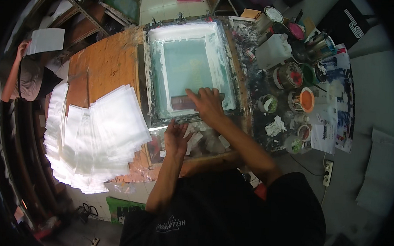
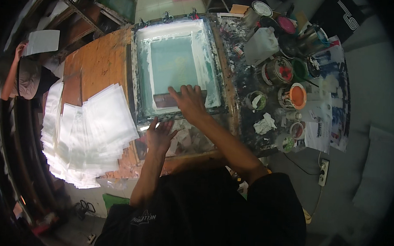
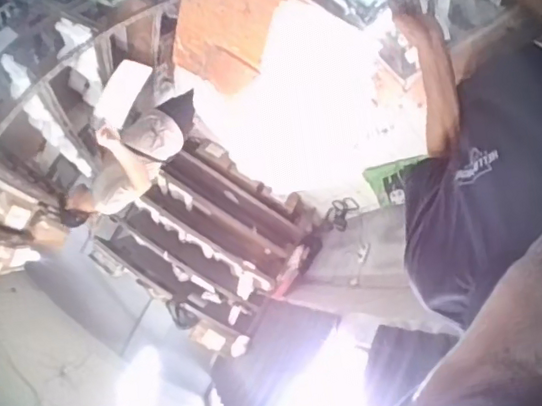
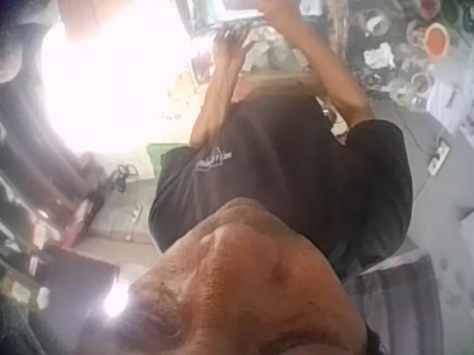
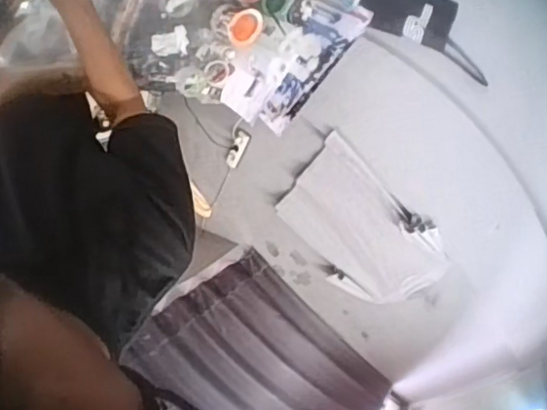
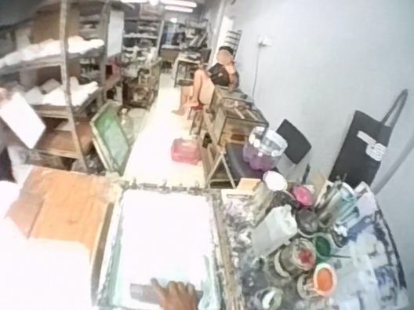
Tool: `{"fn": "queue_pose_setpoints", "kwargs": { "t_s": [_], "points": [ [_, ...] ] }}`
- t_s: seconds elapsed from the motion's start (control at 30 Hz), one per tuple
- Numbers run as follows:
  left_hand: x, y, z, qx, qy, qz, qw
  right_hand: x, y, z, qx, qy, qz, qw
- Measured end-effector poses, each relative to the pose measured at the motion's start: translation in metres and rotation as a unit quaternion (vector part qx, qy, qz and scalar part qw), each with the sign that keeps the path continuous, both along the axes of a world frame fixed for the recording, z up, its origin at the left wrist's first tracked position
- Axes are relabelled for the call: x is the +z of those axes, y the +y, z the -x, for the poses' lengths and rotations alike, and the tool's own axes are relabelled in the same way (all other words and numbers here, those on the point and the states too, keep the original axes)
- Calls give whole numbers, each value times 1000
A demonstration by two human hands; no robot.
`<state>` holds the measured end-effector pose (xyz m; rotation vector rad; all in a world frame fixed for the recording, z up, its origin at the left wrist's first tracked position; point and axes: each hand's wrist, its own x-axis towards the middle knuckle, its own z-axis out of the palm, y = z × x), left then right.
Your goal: The person performs screen printing by placing white paper under a screen, applying ink with a squeegee, and peeling the printed sheet to reveal a logo. The process is repeated multiple times with consistent alignment and ink application.
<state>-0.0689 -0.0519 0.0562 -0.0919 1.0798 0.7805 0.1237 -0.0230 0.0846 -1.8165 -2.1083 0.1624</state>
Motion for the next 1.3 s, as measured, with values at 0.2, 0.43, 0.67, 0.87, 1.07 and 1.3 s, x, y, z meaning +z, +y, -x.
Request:
{"fn": "queue_pose_setpoints", "kwargs": {
  "t_s": [0.2, 0.43, 0.67, 0.87, 1.07, 1.3],
  "points": [
    [-3, 4, -1, -3, -4, 11, 1000, -21, 19, -3, 10, -23, -44, 999],
    [23, 10, -11, -43, 51, -18, 998, -46, 77, -13, -20, -47, -73, 996],
    [14, 14, -10, -88, 65, -6, 994, -51, 229, -73, -74, -97, -109, 986],
    [7, 11, -1, -35, 63, 35, 997, -27, 191, -73, 19, 5, 90, 996],
    [12, 3, 14, -33, -44, -42, 998, 23, 17, -11, 44, -20, 11, 999],
    [96, 38, 18, -46, -144, -228, 962, 123, 13, 2, -3, -55, -139, 989]
  ]
}}
